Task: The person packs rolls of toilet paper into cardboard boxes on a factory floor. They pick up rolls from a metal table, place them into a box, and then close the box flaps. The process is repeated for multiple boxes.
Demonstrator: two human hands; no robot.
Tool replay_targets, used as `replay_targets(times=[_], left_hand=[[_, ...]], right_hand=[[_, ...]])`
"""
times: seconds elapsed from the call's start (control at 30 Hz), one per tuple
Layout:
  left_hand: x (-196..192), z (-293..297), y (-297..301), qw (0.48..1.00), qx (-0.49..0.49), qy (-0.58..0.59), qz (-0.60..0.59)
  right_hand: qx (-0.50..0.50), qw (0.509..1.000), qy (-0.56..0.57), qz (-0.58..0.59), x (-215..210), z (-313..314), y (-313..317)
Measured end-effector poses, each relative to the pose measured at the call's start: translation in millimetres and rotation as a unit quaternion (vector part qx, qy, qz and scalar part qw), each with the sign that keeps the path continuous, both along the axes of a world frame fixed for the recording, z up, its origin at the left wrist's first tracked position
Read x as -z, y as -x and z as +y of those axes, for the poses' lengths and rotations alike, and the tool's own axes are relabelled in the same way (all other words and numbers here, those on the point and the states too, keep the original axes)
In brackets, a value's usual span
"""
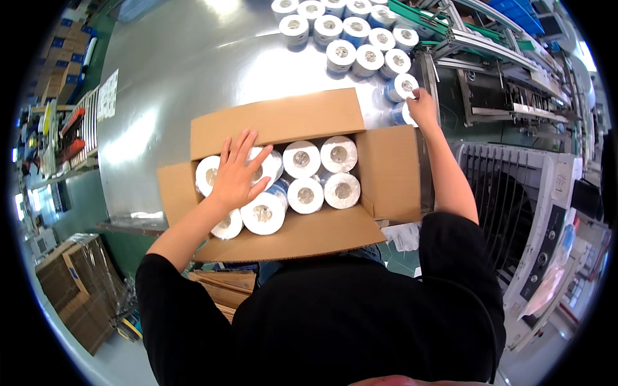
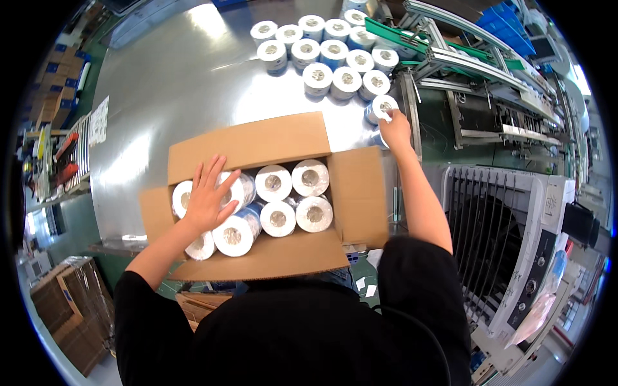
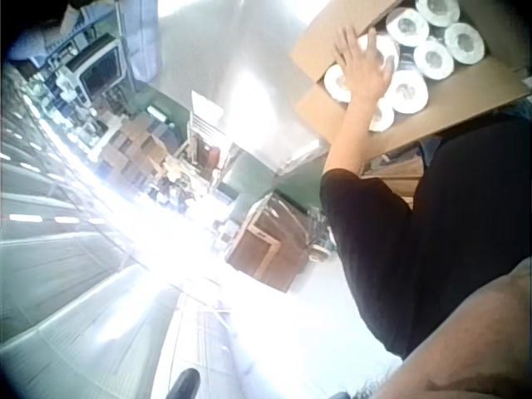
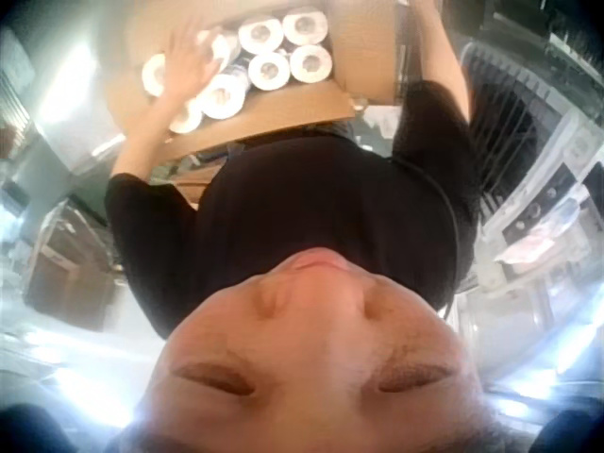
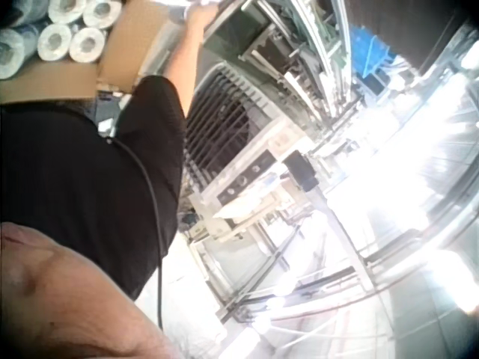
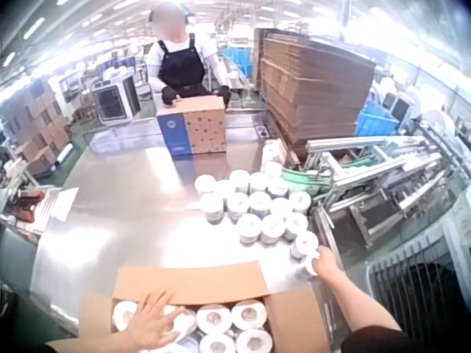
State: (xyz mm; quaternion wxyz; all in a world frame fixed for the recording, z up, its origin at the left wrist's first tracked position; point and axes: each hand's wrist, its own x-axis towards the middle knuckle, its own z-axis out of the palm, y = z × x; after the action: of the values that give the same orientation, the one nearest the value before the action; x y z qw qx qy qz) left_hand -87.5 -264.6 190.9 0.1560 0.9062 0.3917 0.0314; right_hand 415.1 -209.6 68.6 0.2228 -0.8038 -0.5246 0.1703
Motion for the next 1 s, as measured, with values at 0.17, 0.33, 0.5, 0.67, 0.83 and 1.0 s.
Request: replay_targets(times=[0.17, 0.33, 0.5, 0.67, 0.83, 1.0], left_hand=[[1.4, 1.2, -2.8, 1.000, -0.008, 0.001, -0.005], [4.4, 4.1, -4.2, 1.000, -0.003, 0.005, 0.017], [10.1, 9.4, -5.8, 1.000, 0.015, -0.001, 0.015], [7.9, 22.8, -14.0, 0.999, 0.009, 0.020, -0.028], [-10.3, 105.4, -112.7, 0.992, -0.050, -0.019, -0.115], [110.4, 216.6, -225.9, 0.979, -0.123, 0.155, -0.040]], right_hand=[[-0.065, 0.970, 0.145, -0.182, 62.9, -12.0, -54.4], [-0.167, 0.918, 0.311, -0.180, 65.7, 14.6, -60.0], [-0.167, 0.923, 0.296, -0.179, 80.1, 28.0, -59.9], [-0.133, 0.954, 0.244, -0.111, 89.5, -3.1, -25.2], [-0.132, 0.952, 0.271, -0.058, 77.5, -87.2, 21.3], [-0.032, 0.972, 0.225, -0.066, 142.2, -102.5, 54.7]])
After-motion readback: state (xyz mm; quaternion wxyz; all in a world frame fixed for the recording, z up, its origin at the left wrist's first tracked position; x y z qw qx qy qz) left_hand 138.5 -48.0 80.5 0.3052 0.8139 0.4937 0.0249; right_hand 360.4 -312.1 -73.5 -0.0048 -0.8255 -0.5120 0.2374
